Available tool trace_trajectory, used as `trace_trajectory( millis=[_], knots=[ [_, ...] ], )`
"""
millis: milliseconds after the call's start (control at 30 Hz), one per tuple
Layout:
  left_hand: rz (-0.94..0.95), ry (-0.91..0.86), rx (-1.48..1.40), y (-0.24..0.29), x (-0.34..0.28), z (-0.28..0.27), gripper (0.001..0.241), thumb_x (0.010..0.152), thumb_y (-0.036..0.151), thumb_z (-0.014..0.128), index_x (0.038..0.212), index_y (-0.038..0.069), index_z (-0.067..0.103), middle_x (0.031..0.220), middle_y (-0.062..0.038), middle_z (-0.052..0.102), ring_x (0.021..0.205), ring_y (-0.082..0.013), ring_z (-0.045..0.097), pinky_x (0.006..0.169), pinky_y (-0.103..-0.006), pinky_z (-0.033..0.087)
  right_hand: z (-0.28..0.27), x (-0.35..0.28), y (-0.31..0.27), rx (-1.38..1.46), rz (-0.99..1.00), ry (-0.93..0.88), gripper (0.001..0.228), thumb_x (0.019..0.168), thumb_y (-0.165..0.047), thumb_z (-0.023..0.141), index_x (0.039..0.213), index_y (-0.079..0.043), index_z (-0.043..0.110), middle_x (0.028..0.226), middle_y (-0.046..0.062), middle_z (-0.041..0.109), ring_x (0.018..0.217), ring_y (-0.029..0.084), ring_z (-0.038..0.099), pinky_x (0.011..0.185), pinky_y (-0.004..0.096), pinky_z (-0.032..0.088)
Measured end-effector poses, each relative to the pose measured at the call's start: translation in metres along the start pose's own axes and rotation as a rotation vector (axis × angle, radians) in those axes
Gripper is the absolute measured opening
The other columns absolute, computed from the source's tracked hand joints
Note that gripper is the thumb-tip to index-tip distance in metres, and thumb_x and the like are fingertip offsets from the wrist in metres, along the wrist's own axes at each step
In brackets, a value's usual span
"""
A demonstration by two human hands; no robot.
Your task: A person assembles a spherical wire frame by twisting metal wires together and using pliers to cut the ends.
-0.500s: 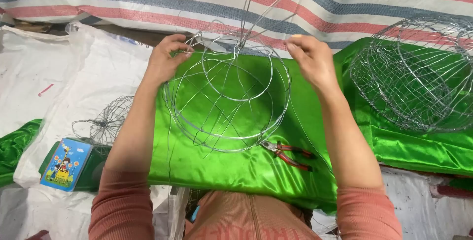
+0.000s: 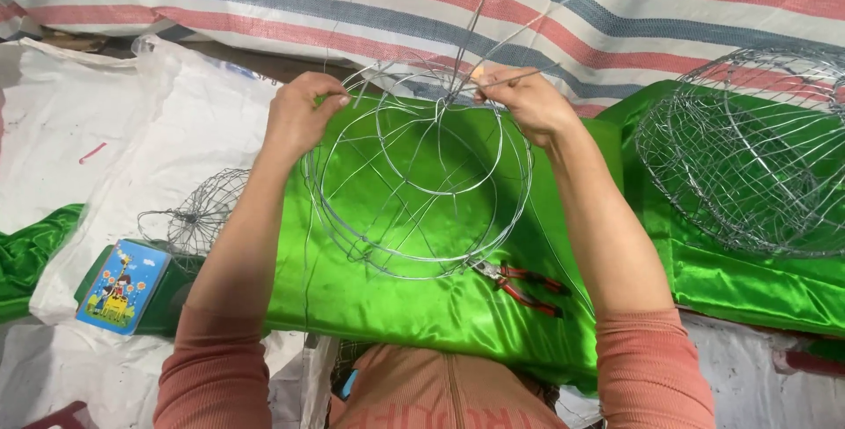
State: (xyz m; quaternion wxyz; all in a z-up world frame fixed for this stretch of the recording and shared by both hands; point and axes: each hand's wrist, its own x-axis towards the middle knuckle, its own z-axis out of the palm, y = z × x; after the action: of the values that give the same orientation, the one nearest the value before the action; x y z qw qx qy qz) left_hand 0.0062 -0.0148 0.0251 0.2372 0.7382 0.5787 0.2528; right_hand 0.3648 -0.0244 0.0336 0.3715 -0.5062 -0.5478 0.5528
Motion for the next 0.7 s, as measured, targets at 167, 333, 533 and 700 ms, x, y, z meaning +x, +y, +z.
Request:
trace_trajectory(
  millis=[167,333,533,700],
  knots=[
    [0.070,-0.068,0.176,0.040,0.029,-0.020,0.015,0.102,0.027,0.069,0.108,0.017,0.079,0.117,-0.007,0.073,0.105,-0.0370,0.068,0.082,-0.0556,0.054,0.006,-0.024,0.020,0.137,0.045,0.058,0.016,0.097,-0.015,0.069,0.083,-0.009,0.071,0.113,0.012,0.072,0.111,0.027,0.059,0.103,0.046,0.034],
    [0.206,-0.009,0.222,0.042,0.038,-0.001,0.032,0.099,0.036,0.066,0.122,0.017,0.075,0.126,-0.010,0.069,0.113,-0.0336,0.061,0.080,-0.0577,0.049,0.000,-0.038,0.033,0.092,0.011,0.165,0.028,0.094,-0.014,0.072,0.068,-0.004,0.068,0.095,0.014,0.077,0.093,0.016,0.072,0.056,0.023,0.048],
    [0.410,0.485,-0.057,0.088,-0.070,0.024,0.019,0.104,0.021,0.066,0.118,0.009,0.072,0.114,-0.012,0.066,0.108,-0.0350,0.063,0.093,-0.0471,0.050,0.002,-0.061,0.016,0.010,-0.132,0.017,0.036,0.109,-0.022,0.060,0.079,-0.004,0.070,0.094,0.018,0.074,0.103,0.033,0.065,0.098,0.050,0.046],
    [0.148,0.296,-0.017,0.097,-0.140,0.067,0.059,0.100,0.056,0.055,0.136,0.008,0.056,0.121,-0.016,0.056,0.117,-0.0354,0.056,0.104,-0.0574,0.040,0.010,-0.063,0.020,0.152,-0.180,0.103,0.027,0.103,-0.018,0.066,0.079,-0.005,0.070,0.098,0.012,0.074,0.104,0.022,0.063,0.085,0.036,0.045]
  ],
)
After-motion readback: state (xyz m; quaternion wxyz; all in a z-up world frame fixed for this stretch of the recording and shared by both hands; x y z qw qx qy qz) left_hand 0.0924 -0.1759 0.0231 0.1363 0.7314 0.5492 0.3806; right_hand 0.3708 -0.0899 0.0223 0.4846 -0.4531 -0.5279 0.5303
